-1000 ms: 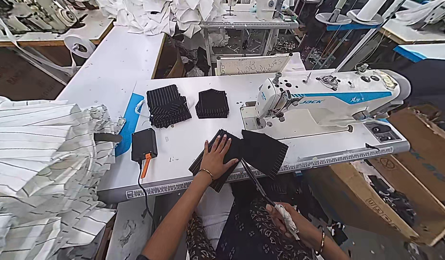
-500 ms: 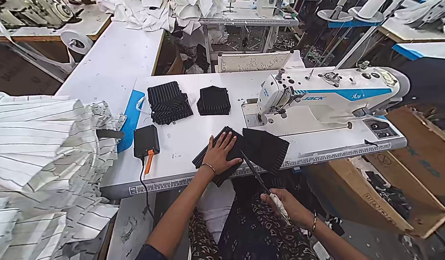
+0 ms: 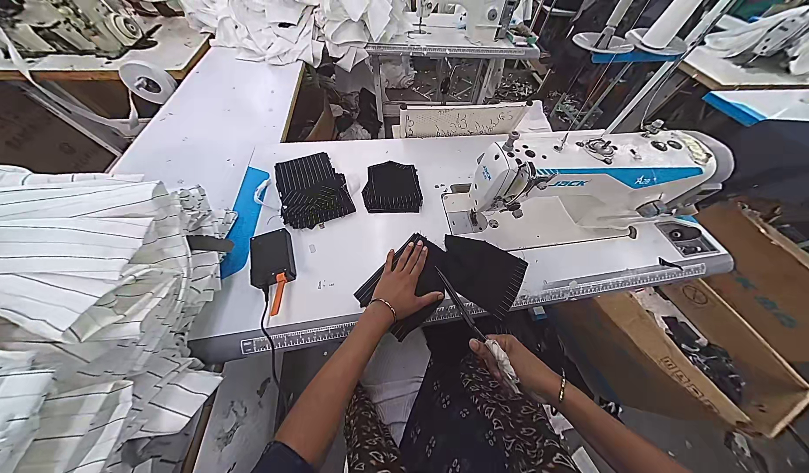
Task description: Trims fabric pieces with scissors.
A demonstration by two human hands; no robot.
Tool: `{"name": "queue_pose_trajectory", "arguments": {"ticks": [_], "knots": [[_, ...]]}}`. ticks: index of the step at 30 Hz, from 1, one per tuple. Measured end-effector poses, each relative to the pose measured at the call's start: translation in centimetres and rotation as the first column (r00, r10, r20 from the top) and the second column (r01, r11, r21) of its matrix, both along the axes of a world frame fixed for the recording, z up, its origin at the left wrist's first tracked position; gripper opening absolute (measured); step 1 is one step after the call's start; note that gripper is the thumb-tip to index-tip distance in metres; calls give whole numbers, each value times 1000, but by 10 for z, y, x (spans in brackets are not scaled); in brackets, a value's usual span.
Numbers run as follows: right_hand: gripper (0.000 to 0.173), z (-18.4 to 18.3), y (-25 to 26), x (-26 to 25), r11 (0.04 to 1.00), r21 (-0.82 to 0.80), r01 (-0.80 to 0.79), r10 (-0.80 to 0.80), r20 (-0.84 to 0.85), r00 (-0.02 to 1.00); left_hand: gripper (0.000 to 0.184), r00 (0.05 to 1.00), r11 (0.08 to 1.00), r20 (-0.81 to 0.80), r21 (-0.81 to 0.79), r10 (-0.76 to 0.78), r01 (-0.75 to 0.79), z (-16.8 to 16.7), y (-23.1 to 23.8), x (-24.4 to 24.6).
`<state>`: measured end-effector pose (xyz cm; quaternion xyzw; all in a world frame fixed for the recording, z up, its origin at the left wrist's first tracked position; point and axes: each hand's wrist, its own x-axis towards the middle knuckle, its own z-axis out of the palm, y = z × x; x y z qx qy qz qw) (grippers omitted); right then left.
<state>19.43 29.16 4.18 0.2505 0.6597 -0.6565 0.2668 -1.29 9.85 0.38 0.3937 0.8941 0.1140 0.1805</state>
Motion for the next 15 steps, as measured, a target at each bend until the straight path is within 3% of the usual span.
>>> {"name": "queue_pose_trajectory", "arguments": {"ticks": [15], "knots": [[35,12,8,-28,997,47,-67,66,30,997,127,999,998,14,55,-30,29,1,-2,-3]]}}
